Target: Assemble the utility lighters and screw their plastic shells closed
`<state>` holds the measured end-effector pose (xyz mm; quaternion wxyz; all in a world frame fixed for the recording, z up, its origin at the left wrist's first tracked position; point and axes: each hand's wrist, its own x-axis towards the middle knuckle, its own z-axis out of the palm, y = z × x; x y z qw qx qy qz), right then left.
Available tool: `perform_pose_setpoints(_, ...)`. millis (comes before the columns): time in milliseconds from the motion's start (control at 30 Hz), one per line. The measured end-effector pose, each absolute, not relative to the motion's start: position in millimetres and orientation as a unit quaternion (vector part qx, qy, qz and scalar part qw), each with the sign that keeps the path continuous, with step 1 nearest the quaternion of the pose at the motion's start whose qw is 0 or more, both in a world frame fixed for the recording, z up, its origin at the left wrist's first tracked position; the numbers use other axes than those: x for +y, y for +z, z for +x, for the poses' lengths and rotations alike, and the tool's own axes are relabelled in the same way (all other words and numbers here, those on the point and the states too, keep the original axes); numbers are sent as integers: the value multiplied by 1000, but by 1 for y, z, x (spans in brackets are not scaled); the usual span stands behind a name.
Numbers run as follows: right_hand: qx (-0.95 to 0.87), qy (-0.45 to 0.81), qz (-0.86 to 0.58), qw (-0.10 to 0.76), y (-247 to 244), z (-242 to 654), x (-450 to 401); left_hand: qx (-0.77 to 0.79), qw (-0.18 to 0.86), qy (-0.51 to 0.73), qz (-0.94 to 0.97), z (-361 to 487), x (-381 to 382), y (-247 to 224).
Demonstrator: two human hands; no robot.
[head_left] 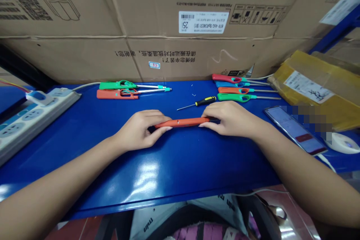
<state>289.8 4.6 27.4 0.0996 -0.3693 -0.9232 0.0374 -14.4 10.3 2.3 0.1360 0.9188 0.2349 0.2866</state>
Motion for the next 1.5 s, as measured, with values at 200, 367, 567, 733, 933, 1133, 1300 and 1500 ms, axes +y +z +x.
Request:
perform_pose_setpoints(200, -930, -6, -353, 100, 27, 290, 4, 233, 130, 287, 920, -15, 9, 0)
perform_pose_setpoints(367, -923, 19, -365, 120, 26, 288, 5, 354, 345, 305, 814, -8, 9, 0)
perform_pose_setpoints(567, -933, 55, -317, 163, 10, 277, 3, 422, 623, 314, 579, 5, 5, 0)
perform_pose_setpoints(733, -930, 61, -308, 193, 3, 272, 5, 380, 441, 348, 735, 5, 2, -3)
perform_pose_setpoints(933, -924, 50, -310, 219, 5, 272, 2, 263, 190, 382, 865, -1, 2, -7)
perform_pose_setpoints(1133, -934, 45, -281, 215, 2, 268, 0, 212, 164, 370, 889, 0, -3, -5)
perform_pose_setpoints(1300, -933, 46, -294, 203, 6, 266, -4, 210, 167, 362, 893, 1, -5, -5)
perform_pose_setpoints(1500, -931, 65, -304, 192, 5, 262, -5, 217, 163, 368, 890, 4, -3, -8)
